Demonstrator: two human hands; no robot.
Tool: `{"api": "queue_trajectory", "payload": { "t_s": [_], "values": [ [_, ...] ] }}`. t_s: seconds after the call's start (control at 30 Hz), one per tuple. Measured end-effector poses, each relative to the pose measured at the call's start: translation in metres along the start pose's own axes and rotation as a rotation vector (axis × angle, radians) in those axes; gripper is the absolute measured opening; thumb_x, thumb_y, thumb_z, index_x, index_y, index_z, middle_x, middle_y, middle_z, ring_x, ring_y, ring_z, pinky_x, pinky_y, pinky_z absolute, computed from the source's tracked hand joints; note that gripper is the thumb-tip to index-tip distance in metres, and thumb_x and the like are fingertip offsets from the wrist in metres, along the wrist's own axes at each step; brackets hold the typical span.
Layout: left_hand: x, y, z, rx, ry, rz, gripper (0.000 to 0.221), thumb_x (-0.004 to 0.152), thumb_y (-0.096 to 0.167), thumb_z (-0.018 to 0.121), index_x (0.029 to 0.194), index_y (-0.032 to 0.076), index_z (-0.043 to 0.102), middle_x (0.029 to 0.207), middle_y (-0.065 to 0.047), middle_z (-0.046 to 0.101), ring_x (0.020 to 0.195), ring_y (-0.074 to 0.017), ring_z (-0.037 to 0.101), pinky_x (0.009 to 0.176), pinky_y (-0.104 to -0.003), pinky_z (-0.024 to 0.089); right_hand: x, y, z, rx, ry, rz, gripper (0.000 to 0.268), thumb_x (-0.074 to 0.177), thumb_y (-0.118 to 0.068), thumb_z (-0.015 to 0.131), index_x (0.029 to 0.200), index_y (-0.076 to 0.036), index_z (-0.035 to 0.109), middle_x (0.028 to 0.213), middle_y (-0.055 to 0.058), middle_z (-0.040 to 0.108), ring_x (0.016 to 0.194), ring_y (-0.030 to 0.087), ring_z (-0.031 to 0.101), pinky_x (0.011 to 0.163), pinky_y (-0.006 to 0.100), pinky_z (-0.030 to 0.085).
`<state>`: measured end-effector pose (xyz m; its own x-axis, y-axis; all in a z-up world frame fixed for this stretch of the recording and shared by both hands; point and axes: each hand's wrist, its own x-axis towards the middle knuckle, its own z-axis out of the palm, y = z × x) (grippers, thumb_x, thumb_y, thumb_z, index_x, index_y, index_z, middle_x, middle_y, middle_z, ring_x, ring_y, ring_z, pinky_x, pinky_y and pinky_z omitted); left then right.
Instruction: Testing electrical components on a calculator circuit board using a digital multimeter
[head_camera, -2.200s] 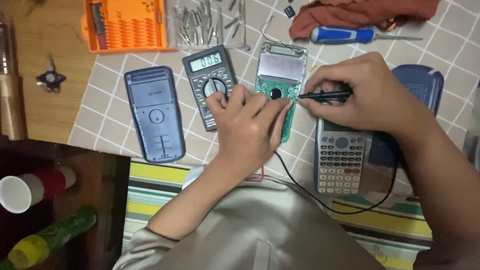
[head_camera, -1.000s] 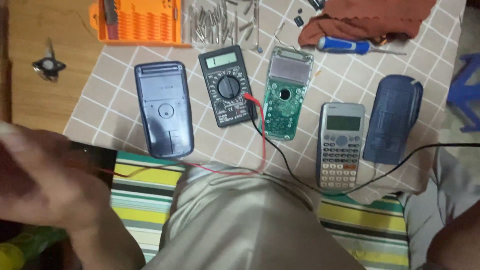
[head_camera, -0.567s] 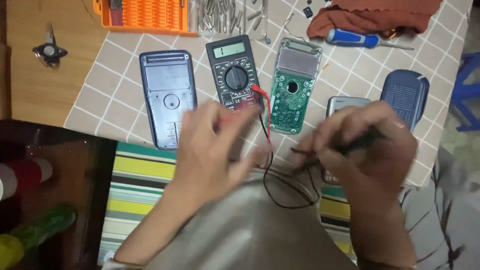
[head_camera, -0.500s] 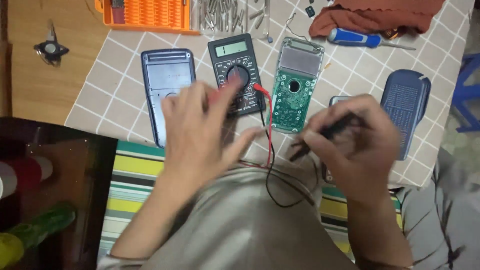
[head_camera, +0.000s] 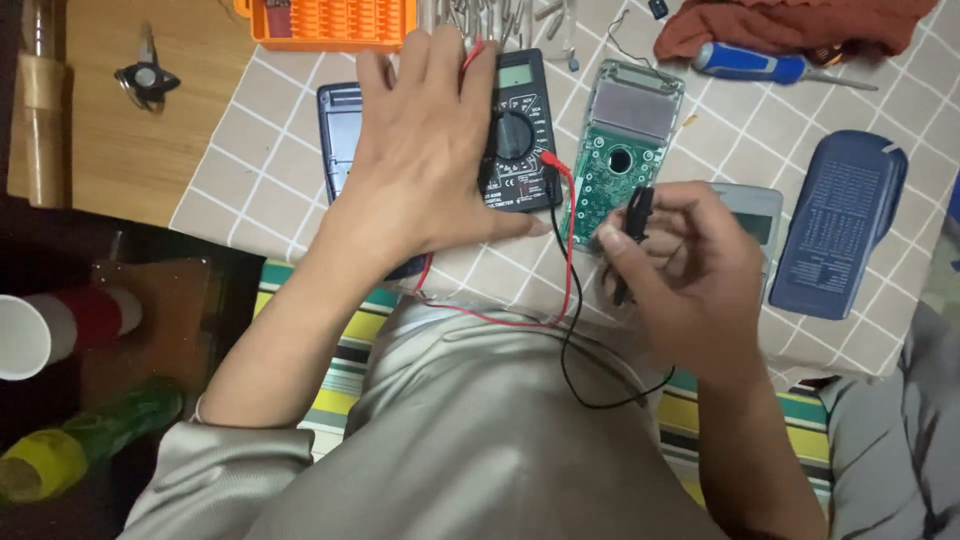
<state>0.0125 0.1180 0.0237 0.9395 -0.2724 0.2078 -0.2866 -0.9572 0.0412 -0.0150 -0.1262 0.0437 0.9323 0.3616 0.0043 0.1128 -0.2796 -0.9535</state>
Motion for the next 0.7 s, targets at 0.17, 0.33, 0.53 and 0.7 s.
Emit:
{"api": "queue_trajectory", "payload": {
  "t_s": [0.17,0.33,0.53,0.7],
  "values": [
    [-0.001,0.002,-0.001,-0.074,0.089,0.049,0.123,0.059,0.095,0.083,0.125,-0.004,0.054,0.113,-0.018,0.050,0.104,-0.0370,0.047,0.084,-0.048,0.034,0.002,0.004,-0.012,-0.100,-0.034,-0.144,0.015,0.103,0.005,0.065,0.111,0.009,0.054,0.086,0.016,0.067,0.062,0.017,0.067,0.058,0.025,0.058],
    [-0.008,0.005,-0.027,-0.260,0.126,0.067,0.121,0.059,0.083,0.087,0.134,-0.004,0.048,0.112,-0.020,0.047,0.102,-0.0378,0.047,0.085,-0.048,0.032,-0.004,-0.006,-0.016,-0.146,-0.044,-0.176,0.015,0.100,0.003,0.067,0.111,0.007,0.058,0.097,0.016,0.069,0.078,0.019,0.068,0.069,0.029,0.058],
    [-0.061,-0.013,-0.106,-0.803,-0.138,-0.032,0.139,0.034,0.067,0.090,0.150,0.008,0.040,0.122,-0.015,0.038,0.122,-0.0314,0.040,0.116,-0.048,0.034,-0.038,-0.041,-0.027,0.277,-0.236,0.029,0.031,0.080,-0.007,0.078,0.105,-0.004,0.060,0.079,0.009,0.074,0.054,0.013,0.072,0.039,0.021,0.066],
    [-0.111,0.006,-0.156,-0.786,0.124,-0.570,0.043,0.091,-0.008,0.059,0.133,-0.006,0.062,0.126,-0.018,0.044,0.118,-0.0259,0.053,0.081,-0.029,0.048,-0.021,-0.084,-0.002,0.321,-0.558,0.075,0.023,0.087,-0.030,0.074,0.091,-0.011,0.063,0.077,0.002,0.079,0.063,0.012,0.076,0.057,0.023,0.061]
  ]
}}
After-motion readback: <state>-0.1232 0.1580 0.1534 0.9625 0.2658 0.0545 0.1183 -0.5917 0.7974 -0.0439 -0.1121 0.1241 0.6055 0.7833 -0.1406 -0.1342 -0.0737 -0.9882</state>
